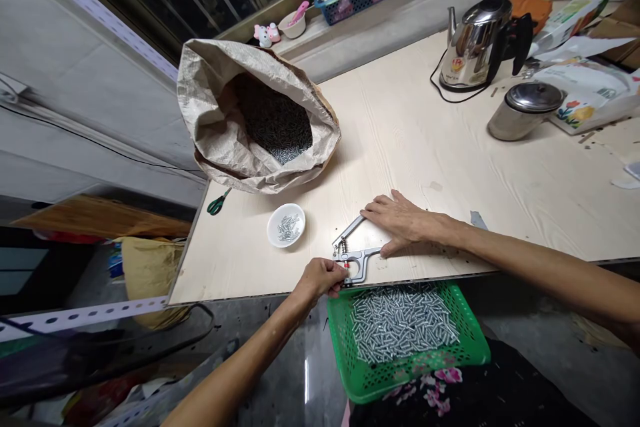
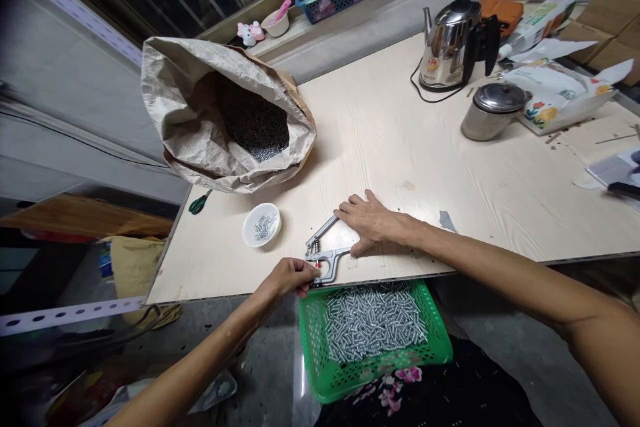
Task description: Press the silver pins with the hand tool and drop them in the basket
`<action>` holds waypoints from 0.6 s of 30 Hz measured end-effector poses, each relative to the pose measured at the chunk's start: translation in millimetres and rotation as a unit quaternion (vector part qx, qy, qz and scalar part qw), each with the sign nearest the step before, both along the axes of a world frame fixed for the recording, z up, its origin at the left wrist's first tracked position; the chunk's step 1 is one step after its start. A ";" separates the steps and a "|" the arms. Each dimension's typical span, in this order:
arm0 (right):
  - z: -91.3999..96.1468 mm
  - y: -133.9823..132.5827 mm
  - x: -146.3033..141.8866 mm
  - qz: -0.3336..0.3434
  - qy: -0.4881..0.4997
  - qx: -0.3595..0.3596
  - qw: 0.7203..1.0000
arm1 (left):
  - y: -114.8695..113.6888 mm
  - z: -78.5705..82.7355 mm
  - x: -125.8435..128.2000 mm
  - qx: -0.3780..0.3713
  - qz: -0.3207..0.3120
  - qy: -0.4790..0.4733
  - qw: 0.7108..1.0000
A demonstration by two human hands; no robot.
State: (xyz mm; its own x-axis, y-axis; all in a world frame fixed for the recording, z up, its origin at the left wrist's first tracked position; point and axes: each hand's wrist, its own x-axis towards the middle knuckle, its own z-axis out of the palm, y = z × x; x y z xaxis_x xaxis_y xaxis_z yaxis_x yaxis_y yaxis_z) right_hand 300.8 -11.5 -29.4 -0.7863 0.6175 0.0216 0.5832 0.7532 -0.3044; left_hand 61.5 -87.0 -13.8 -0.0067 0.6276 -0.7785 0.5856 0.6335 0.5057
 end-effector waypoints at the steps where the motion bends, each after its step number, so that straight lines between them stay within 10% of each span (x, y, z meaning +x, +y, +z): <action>1: 1.1 -0.8 0.2 0.002 -0.001 0.000 1.000 | -0.5 -0.6 -0.4 0.003 0.001 -0.001 1.000; 18: 4.3 -12.2 2.1 -0.011 0.010 -0.006 1.000 | -7.8 8.0 3.7 0.081 -0.087 0.084 0.989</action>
